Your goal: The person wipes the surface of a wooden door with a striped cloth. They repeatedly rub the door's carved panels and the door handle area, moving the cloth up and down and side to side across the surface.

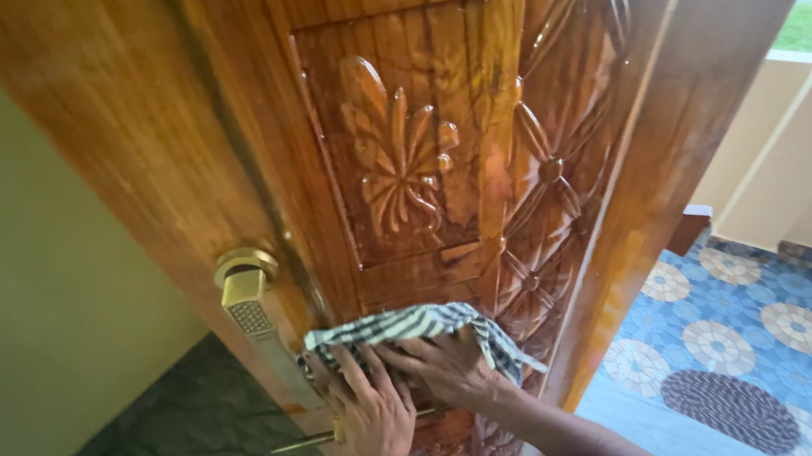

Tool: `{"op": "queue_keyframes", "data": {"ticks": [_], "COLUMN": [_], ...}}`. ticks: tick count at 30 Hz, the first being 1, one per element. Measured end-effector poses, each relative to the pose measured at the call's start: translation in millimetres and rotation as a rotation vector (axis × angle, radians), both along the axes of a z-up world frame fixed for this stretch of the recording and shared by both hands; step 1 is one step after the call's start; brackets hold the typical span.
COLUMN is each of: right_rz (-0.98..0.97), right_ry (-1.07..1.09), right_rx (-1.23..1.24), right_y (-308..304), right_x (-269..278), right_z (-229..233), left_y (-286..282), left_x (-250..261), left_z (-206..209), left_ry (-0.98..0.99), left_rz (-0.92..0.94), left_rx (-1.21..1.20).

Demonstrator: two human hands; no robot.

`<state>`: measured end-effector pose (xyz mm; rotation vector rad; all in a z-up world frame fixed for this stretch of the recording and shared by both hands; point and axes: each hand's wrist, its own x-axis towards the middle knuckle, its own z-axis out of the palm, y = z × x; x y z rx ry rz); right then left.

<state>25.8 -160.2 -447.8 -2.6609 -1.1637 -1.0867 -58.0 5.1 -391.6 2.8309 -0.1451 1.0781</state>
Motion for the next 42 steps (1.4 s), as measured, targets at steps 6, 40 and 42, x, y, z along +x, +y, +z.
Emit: {"op": "queue_keyframes", "data": {"ticks": [6,40,42], "right_rz": [0.000,-0.409,-0.487], "right_ry": [0.016,-0.302,-0.284], "right_rx": [0.121,0.822,0.845], "right_y": [-26.0,-204.1,-207.0], "right_x": [-27.8,14.7,26.8], "right_z": [-7.0,-56.1,-84.7], "left_y": [-14.5,-234.5,-236.3], "left_x": [-2.2,71.7,72.5], "left_z": [-44.2,18.9,18.1], "left_ry": [-0.023,-0.131,-0.131], "left_rz": [-0.129,-0.489,-0.495], "left_rx": [-0.021,0.554,0.662]}}
